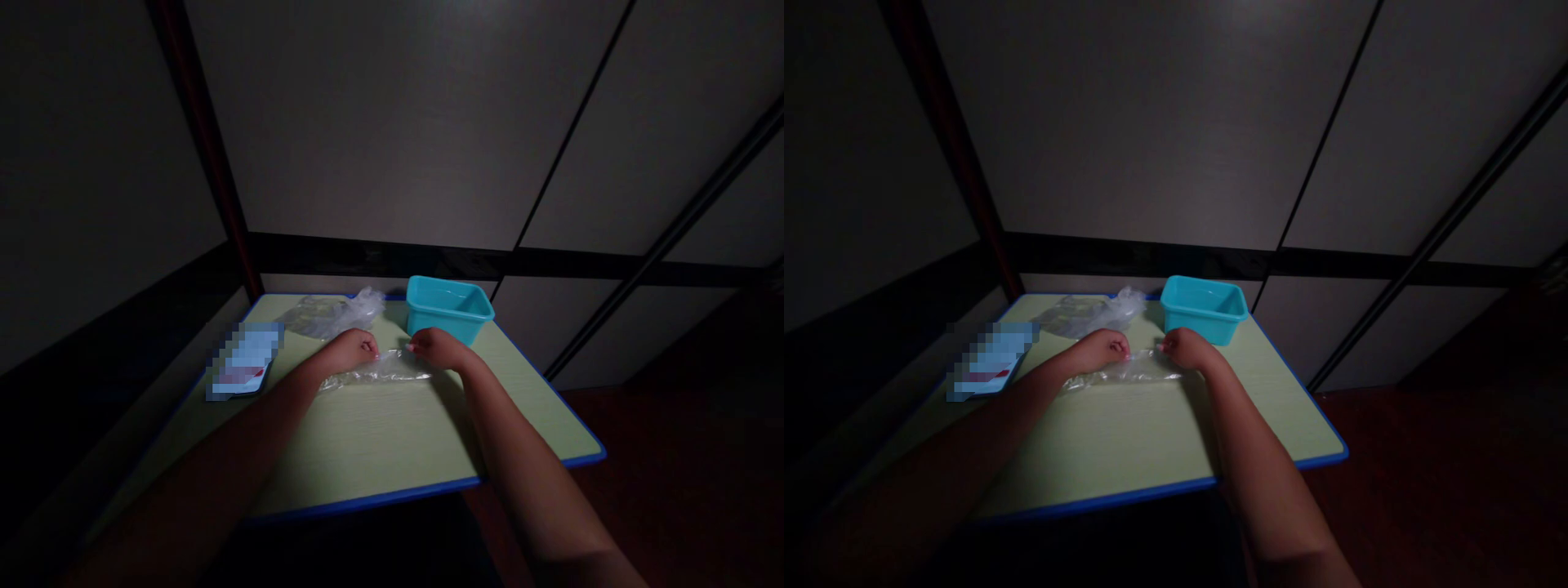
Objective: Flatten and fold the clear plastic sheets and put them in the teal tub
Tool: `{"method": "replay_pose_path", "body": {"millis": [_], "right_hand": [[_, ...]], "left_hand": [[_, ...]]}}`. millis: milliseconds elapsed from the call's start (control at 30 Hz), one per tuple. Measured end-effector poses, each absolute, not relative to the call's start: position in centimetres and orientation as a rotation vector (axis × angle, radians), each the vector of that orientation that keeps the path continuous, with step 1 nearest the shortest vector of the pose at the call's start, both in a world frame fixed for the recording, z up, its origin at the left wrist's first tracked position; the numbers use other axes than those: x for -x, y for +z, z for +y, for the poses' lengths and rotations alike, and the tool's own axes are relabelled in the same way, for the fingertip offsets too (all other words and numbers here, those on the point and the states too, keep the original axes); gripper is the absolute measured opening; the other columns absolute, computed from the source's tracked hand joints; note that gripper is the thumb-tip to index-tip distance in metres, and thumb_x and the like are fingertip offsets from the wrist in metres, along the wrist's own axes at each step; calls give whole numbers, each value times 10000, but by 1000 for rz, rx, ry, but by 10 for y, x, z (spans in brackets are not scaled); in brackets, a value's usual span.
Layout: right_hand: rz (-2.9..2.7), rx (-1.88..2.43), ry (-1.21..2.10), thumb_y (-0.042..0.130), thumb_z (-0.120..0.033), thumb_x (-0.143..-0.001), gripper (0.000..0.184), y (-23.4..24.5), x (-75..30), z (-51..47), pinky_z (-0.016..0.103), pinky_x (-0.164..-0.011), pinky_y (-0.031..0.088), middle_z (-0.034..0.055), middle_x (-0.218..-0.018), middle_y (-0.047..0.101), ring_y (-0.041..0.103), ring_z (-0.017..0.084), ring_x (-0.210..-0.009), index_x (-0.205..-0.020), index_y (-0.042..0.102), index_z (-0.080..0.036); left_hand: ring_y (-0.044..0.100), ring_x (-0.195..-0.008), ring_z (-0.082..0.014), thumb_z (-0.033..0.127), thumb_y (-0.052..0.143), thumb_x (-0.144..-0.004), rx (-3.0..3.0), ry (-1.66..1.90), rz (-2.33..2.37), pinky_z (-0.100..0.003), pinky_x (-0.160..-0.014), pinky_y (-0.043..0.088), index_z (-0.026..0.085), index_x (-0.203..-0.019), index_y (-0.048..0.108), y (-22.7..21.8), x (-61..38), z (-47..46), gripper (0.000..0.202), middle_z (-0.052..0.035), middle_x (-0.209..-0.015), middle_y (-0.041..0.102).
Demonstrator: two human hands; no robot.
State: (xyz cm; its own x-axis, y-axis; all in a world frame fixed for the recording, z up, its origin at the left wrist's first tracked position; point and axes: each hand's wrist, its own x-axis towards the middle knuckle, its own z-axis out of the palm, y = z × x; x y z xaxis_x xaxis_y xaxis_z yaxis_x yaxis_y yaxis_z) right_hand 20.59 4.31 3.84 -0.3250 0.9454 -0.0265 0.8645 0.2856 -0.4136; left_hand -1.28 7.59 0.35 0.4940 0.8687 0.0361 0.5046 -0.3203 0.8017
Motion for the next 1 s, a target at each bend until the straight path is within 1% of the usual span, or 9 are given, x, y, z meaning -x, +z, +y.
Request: {"method": "replay_pose_path", "body": {"millis": [100,167,267,367,533,667,800,1000], "right_hand": [[-2236,1893,645,525,-201,-823,200,40,-223,45,191,-551,391,72,-727,691,584,120,-614,-822,698,-102],[-2195,1975,674,516,-194,-822,218,40,-229,46,194,-540,410,89,-711,697,600,130,-597,-791,704,-89],[-2163,2038,714,506,-209,-830,246,40,-230,46,191,-503,422,97,-701,700,598,127,-555,-756,705,-86],[-2153,2081,747,521,-197,-810,222,42,-228,45,188,-478,424,89,-696,702,590,121,-522,-743,707,-96],[-2183,2139,716,556,-184,-773,180,43,-225,42,185,-470,414,78,-669,697,591,126,-515,-728,713,-109],[-2215,2174,605,540,-169,-781,196,45,-223,41,201,-533,424,100,-718,708,626,152,-590,-780,726,-109],[-2225,2190,514,514,-165,-799,230,47,-221,40,225,-586,428,119,-767,714,646,177,-648,-877,721,-100],[-2210,2200,455,512,-173,-819,233,44,-218,39,227,-601,425,117,-777,714,643,167,-623,-944,697,-107]], "left_hand": [[615,-654,-167,229,575,-616,-1971,622,1148,-227,-563,429,155,-641,626,5,14,75,93,-25,-662,667],[613,-651,-167,226,574,-611,-1969,626,1154,-227,-556,427,156,-639,624,5,14,74,90,-25,-657,665],[616,-660,-166,212,564,-613,-1970,622,1148,-227,-563,434,158,-645,626,5,15,73,88,-24,-664,667],[615,-659,-165,206,564,-616,-1976,616,1143,-229,-563,436,159,-643,623,5,15,72,80,-21,-656,661],[579,-588,-150,231,594,-616,-1987,621,1149,-222,-510,397,167,-650,580,6,14,70,73,5,-612,619],[559,-582,-140,235,593,-631,-1999,637,1150,-218,-513,379,170,-664,560,8,14,67,80,12,-617,599],[557,-604,-137,237,570,-663,-2024,655,1130,-218,-534,384,171,-728,574,11,16,63,92,17,-644,602],[539,-600,-135,209,537,-683,-2071,677,1126,-218,-535,376,170,-728,573,12,16,63,69,21,-628,577]]}}
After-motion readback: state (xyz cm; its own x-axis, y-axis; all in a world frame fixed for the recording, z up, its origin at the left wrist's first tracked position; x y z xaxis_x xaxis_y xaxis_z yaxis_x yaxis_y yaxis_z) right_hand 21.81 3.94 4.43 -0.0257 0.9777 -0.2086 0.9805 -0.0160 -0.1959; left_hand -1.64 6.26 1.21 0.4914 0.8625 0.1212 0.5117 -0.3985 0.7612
